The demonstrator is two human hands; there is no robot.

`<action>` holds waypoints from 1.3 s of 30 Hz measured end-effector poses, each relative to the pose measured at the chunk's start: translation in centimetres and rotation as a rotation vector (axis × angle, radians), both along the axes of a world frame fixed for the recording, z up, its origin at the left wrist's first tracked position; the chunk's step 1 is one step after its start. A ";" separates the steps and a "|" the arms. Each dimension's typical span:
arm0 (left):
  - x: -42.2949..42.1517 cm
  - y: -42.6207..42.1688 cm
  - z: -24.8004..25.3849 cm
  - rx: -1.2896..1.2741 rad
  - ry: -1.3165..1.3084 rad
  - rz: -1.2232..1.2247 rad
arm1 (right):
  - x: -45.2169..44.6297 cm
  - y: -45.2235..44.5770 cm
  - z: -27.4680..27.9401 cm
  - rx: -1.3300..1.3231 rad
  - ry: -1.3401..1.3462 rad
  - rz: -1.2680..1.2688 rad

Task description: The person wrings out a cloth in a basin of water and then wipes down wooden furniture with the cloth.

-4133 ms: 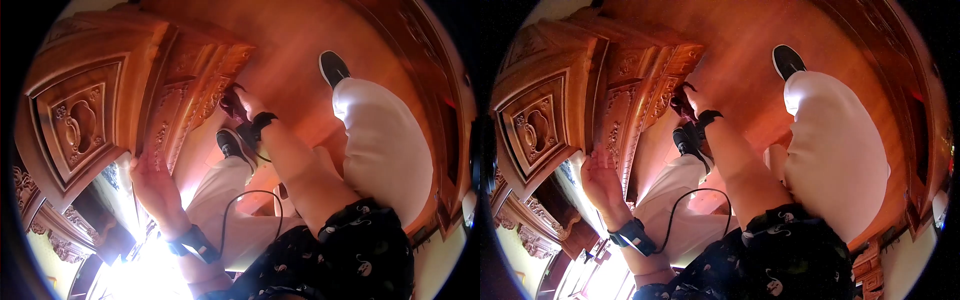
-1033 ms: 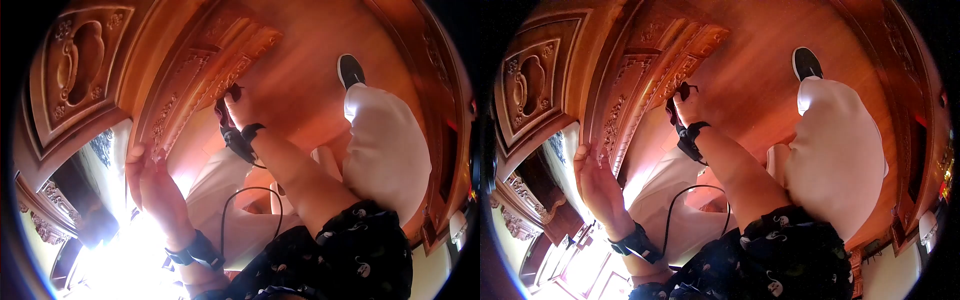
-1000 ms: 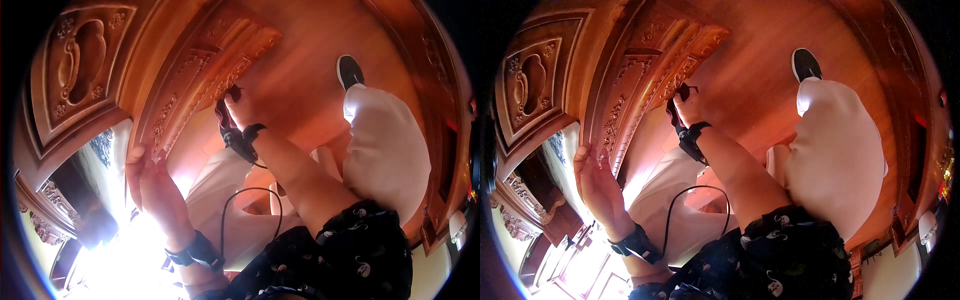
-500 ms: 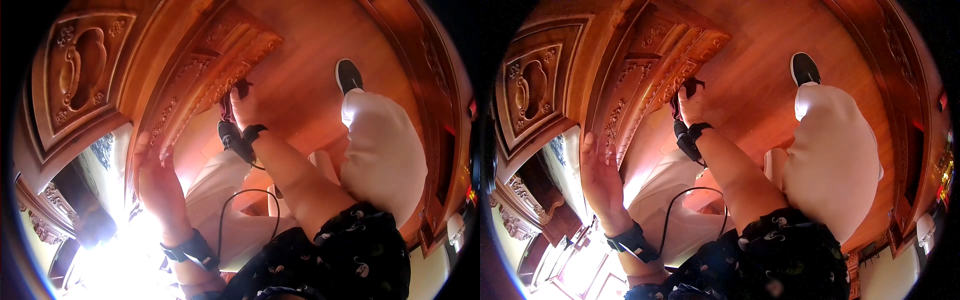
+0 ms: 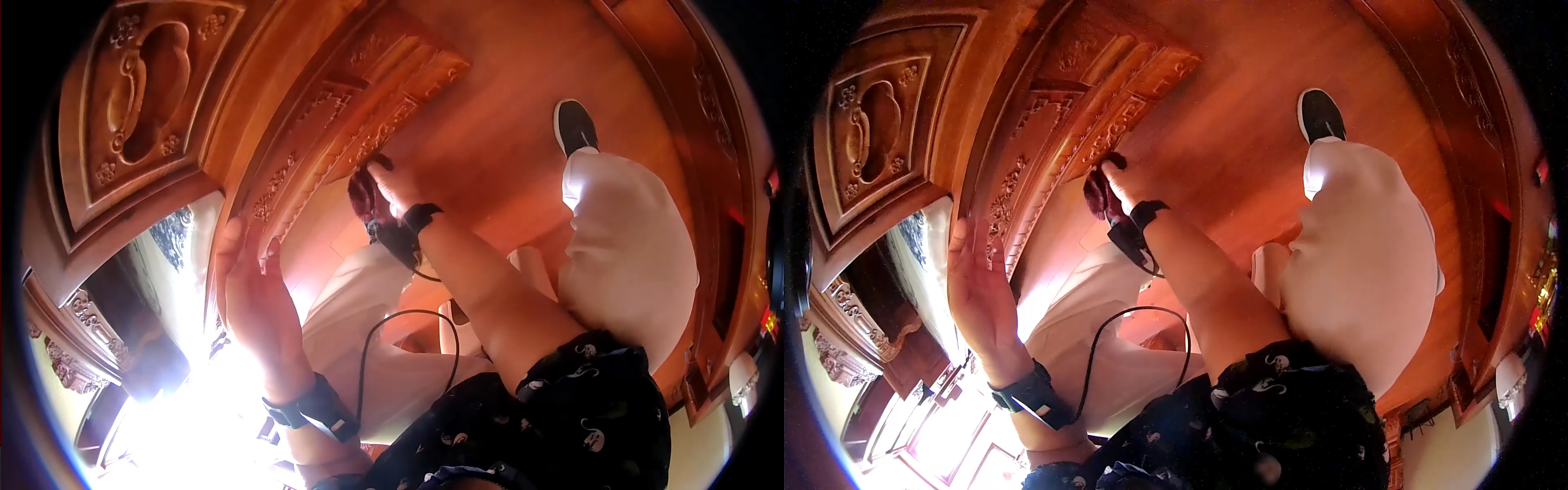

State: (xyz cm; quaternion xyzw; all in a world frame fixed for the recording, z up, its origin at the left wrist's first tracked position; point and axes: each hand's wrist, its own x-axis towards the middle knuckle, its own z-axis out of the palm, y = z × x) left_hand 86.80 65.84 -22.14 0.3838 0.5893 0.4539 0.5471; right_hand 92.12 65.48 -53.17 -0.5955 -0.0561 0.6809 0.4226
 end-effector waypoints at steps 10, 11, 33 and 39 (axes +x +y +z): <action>0.4 0.2 -0.3 -0.005 0.001 0.022 | 1.1 1.2 2.9 -0.217 0.830 -0.039; 0.4 0.2 -0.3 -0.003 -0.034 0.001 | 0.8 1.2 3.5 -0.078 0.785 0.051; -1.1 -0.7 -0.1 0.030 -0.062 0.047 | 1.2 -4.5 7.7 0.613 -0.986 0.211; -7.8 -2.1 -7.8 -0.101 0.081 -0.038 | 0.6 -3.3 9.2 0.776 -1.102 0.370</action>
